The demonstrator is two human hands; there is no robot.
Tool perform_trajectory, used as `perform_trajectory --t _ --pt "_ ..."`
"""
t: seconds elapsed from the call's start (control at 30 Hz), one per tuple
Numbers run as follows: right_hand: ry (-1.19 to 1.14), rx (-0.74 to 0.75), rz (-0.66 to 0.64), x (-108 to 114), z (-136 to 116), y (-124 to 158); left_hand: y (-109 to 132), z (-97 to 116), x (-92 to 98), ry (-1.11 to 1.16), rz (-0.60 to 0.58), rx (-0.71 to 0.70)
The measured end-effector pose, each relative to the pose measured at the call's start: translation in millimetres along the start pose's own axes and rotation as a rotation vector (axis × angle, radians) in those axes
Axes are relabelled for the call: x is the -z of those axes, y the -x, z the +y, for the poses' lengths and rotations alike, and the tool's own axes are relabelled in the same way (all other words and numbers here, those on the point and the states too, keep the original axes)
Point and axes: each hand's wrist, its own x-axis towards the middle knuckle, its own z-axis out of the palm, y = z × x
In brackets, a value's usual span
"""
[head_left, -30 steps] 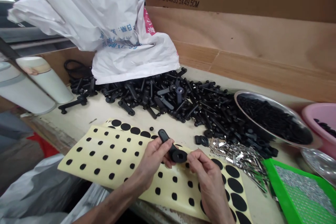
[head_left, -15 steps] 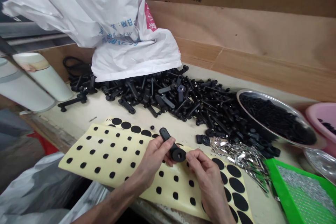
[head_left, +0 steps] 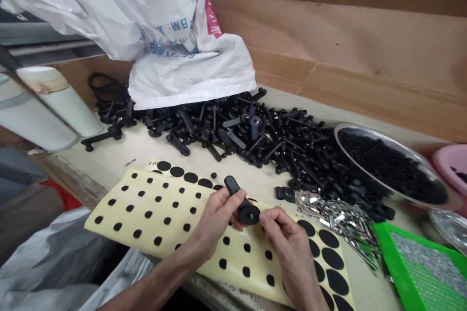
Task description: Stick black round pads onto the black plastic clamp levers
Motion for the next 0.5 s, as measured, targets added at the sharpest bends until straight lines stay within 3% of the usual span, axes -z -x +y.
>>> perform_trajectory --t 0.5 --pt "0.023 -0.036 -0.019 2.9 5.4 -2.3 -0.8 -1.0 1.5 0.018 -0.007 0.008"
